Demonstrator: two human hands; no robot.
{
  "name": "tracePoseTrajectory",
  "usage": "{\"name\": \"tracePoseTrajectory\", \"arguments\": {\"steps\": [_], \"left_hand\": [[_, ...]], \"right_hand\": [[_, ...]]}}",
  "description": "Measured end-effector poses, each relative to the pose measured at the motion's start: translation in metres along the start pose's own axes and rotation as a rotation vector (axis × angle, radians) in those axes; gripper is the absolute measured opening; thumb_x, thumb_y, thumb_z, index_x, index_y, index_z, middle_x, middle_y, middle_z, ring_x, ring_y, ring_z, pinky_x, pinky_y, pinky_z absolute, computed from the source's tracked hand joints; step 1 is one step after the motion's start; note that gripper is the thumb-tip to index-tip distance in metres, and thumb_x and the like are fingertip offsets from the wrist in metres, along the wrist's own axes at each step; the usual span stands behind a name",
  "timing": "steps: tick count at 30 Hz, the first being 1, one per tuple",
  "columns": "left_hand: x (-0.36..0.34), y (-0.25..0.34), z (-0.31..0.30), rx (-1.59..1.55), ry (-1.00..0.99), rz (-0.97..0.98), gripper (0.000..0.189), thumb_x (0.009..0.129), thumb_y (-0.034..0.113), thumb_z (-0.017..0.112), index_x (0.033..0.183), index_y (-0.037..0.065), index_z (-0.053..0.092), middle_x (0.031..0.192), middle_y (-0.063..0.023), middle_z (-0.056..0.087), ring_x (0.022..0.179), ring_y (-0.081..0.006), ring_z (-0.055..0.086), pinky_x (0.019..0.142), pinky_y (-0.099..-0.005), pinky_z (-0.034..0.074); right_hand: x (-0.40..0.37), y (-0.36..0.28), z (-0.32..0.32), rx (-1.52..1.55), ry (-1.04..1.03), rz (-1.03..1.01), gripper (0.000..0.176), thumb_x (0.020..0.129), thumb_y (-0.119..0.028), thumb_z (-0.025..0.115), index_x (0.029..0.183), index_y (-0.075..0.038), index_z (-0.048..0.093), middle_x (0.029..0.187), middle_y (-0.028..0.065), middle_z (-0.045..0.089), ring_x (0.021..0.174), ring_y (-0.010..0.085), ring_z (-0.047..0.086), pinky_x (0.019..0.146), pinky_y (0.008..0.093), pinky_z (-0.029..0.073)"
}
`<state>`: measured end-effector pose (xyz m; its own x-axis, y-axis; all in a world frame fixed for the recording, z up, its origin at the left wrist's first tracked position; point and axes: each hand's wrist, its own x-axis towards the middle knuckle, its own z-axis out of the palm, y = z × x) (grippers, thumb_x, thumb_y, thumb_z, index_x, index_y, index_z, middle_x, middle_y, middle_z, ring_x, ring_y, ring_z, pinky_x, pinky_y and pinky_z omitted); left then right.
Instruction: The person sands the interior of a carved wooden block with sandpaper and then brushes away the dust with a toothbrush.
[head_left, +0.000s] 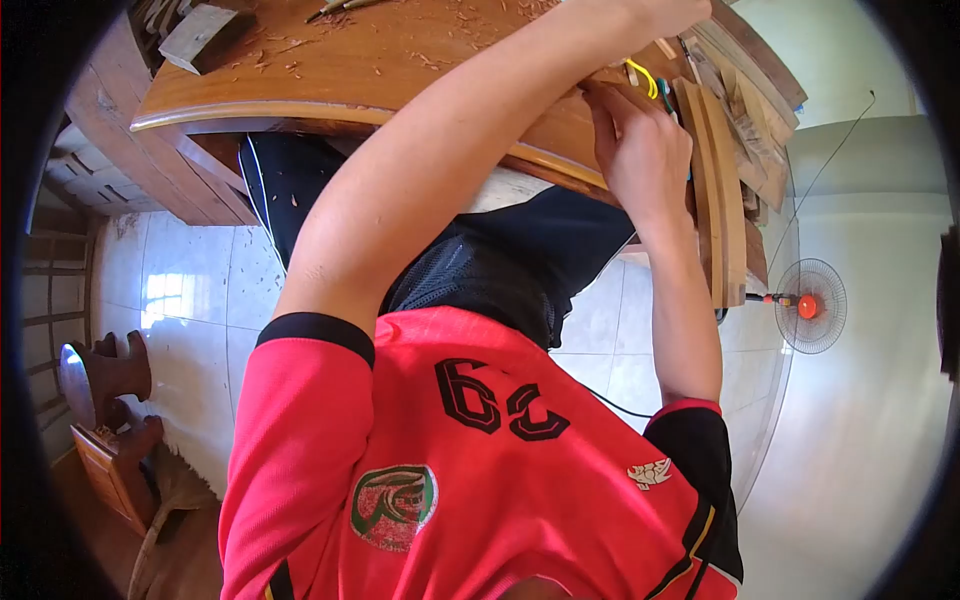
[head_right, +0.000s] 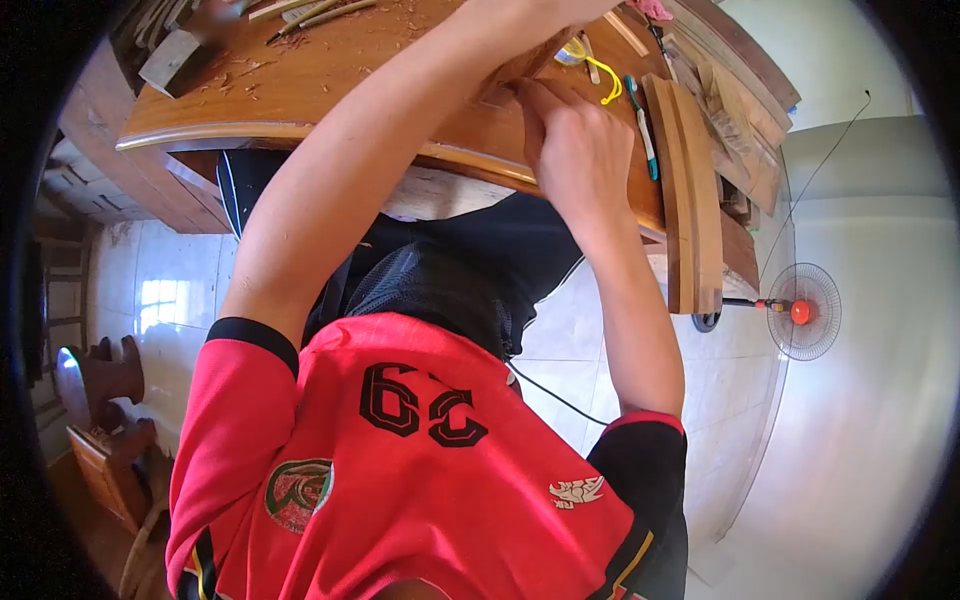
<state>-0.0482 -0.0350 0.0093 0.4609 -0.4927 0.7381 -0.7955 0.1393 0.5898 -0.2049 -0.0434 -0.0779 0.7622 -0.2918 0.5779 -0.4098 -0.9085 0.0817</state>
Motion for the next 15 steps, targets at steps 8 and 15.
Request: {"name": "tracePoseTrajectory", "arguments": {"steps": [8,15], "left_hand": [[-0.001,0.006,0.004,0.018,0.019,0.032,0.043,0.094,0.028,0.066,0.133,0.012,0.055,0.114,-0.0198,0.069,0.102,-0.0403,0.071,0.086,-0.0515,0.056],[0.002,0.003,0.007,0.011,0.01,0.026,0.049,0.094,0.03,0.065,0.139,0.012,0.056,0.119,-0.0199,0.069,0.102,-0.0402,0.071,0.087,-0.0516,0.056]], "right_hand": [[-0.002,0.005,0.006,0.002,-0.01,0.002,0.021,0.09,-0.011,0.068,0.108,-0.015,0.079,0.089,0.0081,0.076,0.077,0.031,0.072,0.063,0.043,0.055],[-0.007,0.009,-0.001,0.286,0.063,0.067,0.015,0.092,-0.014,0.072,0.104,-0.009,0.08,0.092,0.0121,0.078,0.077,0.0332,0.073,0.066,0.0396,0.057]]}}
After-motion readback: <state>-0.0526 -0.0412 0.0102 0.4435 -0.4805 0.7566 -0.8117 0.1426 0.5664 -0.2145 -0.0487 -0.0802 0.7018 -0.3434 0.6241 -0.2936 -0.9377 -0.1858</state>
